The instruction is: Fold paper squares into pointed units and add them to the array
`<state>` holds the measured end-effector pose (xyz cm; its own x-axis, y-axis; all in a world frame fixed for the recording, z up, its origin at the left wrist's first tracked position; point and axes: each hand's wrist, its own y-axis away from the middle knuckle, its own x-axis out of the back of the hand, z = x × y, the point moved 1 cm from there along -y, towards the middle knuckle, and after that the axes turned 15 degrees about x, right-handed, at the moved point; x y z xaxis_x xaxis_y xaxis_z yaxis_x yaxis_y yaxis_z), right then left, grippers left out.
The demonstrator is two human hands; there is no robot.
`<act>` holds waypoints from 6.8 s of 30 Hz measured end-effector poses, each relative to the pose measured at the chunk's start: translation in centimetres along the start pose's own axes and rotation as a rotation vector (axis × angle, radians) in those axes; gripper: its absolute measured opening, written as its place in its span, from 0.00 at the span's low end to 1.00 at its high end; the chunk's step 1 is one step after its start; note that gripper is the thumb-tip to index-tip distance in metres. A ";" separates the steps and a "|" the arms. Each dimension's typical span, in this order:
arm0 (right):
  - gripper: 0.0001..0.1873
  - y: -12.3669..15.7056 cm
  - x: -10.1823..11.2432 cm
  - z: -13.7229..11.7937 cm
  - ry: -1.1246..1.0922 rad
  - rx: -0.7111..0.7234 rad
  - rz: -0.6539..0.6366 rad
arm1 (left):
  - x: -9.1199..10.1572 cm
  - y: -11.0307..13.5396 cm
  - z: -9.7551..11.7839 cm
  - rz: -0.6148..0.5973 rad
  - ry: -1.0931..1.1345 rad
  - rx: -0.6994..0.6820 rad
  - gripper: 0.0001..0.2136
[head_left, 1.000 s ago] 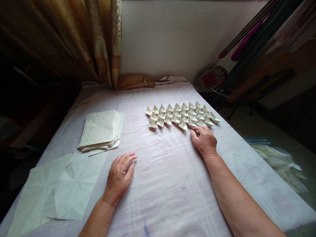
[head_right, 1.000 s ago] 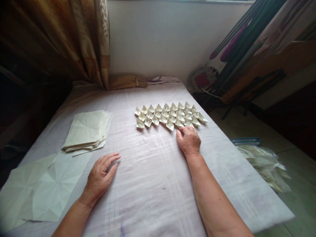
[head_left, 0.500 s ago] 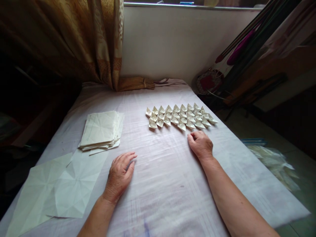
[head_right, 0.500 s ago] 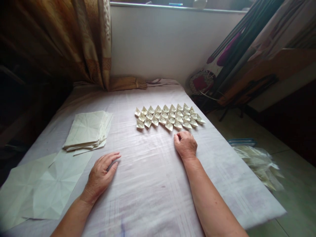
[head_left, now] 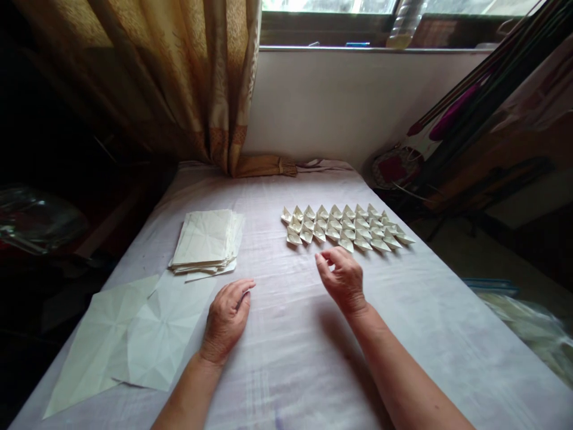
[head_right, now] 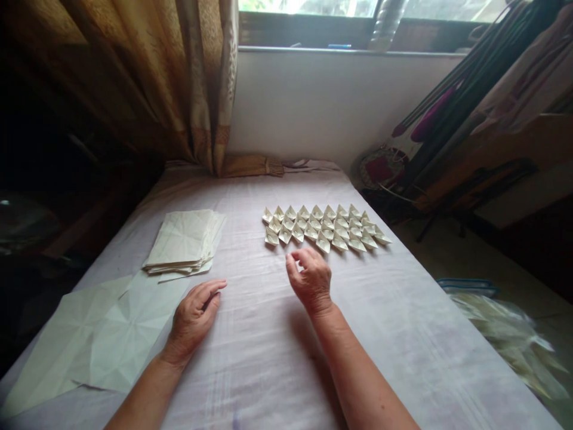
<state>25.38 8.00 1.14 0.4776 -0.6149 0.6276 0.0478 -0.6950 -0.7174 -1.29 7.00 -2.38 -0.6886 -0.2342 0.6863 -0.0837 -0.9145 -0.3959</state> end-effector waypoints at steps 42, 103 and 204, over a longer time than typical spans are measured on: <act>0.12 1.2 -7.2 -4.7 -0.563 0.005 -0.298 | 0.7 -8.5 -3.4 -0.017 -0.672 0.491 0.19; 0.13 5.1 0.5 -2.7 -0.313 -0.003 -0.361 | 1.6 0.9 4.3 -0.505 -0.034 0.306 0.11; 0.07 5.1 -0.3 -2.8 -0.100 0.013 -0.341 | -1.9 1.8 5.5 -0.483 -0.294 -0.232 0.22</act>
<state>23.08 3.61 -1.80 0.5160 -0.3081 0.7992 0.2302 -0.8489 -0.4759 3.83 4.02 -1.07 -0.3092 0.0772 0.9479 -0.5145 -0.8518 -0.0984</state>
